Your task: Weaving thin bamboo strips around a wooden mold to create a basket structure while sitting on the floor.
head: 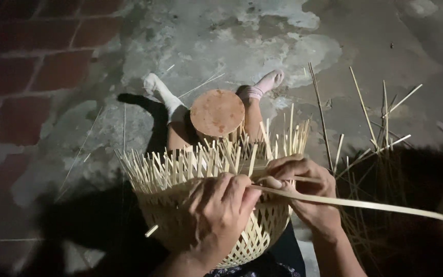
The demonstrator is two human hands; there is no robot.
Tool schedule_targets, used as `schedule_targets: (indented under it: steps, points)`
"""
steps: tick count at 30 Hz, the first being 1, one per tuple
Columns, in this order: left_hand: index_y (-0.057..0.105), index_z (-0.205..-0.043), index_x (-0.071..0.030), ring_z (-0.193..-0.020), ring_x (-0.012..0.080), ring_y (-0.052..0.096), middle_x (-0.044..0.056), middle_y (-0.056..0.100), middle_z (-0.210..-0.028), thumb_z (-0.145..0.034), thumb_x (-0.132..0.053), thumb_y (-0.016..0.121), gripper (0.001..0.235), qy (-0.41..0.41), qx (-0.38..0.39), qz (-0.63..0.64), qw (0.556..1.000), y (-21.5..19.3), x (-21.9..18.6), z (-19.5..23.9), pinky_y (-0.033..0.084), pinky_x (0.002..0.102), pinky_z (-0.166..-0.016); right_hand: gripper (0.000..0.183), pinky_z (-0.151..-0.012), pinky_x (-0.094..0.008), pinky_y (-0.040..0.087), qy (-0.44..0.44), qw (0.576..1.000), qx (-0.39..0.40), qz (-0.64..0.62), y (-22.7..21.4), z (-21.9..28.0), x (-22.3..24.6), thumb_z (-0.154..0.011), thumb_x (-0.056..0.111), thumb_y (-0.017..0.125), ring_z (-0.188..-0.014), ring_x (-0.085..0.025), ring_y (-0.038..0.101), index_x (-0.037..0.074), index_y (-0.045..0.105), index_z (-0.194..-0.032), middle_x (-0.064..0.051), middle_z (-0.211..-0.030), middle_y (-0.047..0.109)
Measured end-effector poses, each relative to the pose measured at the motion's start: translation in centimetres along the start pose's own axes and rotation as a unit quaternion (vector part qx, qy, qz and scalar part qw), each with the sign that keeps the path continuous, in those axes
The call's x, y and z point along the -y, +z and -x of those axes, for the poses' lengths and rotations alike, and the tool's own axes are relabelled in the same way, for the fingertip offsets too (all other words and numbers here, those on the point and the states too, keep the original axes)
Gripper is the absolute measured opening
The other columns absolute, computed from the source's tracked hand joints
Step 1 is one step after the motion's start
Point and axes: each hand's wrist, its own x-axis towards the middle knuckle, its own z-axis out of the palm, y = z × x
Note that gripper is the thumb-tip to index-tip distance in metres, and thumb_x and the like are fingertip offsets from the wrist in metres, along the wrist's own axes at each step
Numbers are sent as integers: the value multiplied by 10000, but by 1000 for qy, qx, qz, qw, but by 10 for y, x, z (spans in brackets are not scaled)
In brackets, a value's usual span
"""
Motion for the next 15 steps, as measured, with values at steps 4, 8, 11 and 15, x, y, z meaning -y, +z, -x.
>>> schedule_targets:
  steps: [4,8,11,15]
  points:
    - [679,-922,-124,-717,134,655,-9,677,-849,-887,-209,815,164,68,39,-72,994,17,7,14,539,315,-586,136,-645,-353,700,56,993,-38,-93,-7,11,-11,-883,91,774,-850,-218,775,11,673,-927,-147,-1010,729]
    - [712,-1059,-64,-712,138,661,51,690,-882,-928,-198,825,219,-26,-19,13,999,42,13,31,566,252,-567,61,-778,-316,689,-183,955,-33,230,-6,24,-10,-943,187,739,-944,-158,806,155,700,-976,-42,-955,773]
    - [726,-1109,-109,-751,179,669,103,687,-905,-846,-184,811,286,8,-47,-77,996,25,8,20,590,305,-662,216,-846,-375,665,-258,935,22,242,-6,10,14,-998,242,689,-972,-168,800,142,673,-1188,-53,-1026,786]
    - [719,-1065,-30,-705,140,651,47,651,-801,-856,-62,805,228,-13,20,-8,1000,13,3,15,576,273,-601,172,-766,-456,531,-218,801,-35,557,-14,-18,32,-881,227,737,-822,-210,701,163,729,-1041,-16,-960,778]
